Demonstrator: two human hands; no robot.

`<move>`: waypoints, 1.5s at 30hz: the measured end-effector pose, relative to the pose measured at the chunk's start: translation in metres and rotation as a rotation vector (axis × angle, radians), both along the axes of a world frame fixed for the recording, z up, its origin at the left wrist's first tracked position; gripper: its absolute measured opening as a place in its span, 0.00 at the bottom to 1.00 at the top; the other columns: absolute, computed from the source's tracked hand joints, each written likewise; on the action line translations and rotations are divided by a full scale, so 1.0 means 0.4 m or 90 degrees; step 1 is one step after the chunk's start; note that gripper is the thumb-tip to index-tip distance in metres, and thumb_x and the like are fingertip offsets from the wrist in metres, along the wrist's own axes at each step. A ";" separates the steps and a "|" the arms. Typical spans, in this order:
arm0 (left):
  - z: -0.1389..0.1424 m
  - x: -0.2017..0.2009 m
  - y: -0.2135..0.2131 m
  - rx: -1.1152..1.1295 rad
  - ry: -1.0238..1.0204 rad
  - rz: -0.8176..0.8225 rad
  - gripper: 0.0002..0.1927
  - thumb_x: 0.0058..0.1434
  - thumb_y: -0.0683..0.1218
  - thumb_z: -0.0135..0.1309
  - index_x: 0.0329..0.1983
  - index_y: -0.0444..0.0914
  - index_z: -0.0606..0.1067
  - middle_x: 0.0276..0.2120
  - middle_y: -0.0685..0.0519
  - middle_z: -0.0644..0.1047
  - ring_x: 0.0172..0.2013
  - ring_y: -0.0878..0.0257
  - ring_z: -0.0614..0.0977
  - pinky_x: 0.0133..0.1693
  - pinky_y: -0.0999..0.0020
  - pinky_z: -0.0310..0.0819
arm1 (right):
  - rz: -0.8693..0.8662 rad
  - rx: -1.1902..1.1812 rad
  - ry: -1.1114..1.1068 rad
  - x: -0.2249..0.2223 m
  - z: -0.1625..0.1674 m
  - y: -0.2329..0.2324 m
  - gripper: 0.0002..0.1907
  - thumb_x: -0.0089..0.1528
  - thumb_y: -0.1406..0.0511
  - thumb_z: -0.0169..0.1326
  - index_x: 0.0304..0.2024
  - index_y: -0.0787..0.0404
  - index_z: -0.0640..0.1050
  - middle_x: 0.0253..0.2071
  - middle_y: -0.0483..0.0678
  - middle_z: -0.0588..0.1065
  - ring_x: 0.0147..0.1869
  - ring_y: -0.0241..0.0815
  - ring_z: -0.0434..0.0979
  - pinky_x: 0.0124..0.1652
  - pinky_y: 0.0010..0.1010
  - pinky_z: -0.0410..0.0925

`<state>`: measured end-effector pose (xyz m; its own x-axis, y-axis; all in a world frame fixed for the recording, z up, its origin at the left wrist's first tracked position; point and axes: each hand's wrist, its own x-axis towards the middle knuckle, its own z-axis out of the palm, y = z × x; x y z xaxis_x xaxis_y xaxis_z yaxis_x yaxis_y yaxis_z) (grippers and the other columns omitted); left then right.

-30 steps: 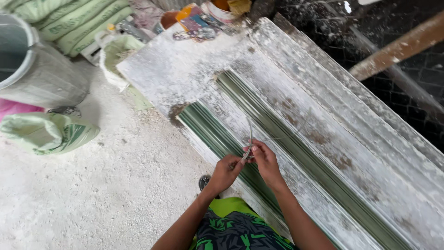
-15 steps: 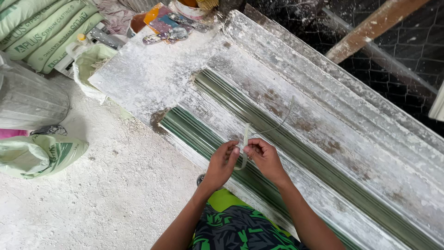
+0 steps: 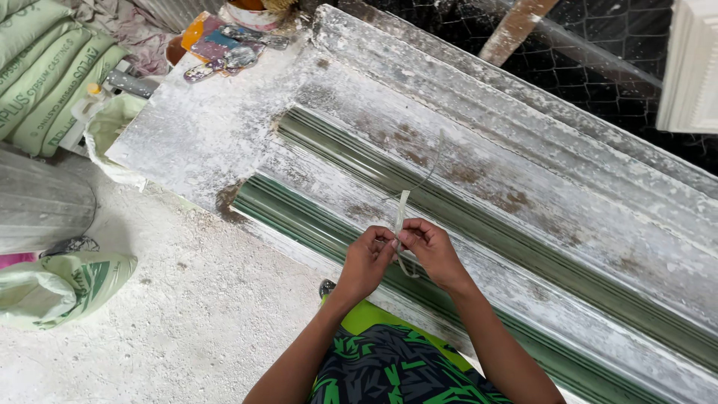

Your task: The person weaves thin flexible strips by hand across two green cylindrical rods on a workbench, folding, crossing, and threading the strips to build a woven pattern along the rods.

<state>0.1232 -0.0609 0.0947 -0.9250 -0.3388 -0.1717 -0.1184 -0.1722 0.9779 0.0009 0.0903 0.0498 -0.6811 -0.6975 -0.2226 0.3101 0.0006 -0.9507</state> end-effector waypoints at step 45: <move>-0.013 -0.156 0.362 -0.226 0.111 -0.063 0.08 0.69 0.40 0.54 0.49 0.32 0.74 0.34 0.47 0.80 0.32 0.62 0.81 0.34 0.66 0.76 | -0.198 0.099 0.055 -0.009 0.034 0.415 0.09 0.69 0.66 0.55 0.42 0.68 0.77 0.34 0.46 0.78 0.37 0.32 0.79 0.41 0.26 0.76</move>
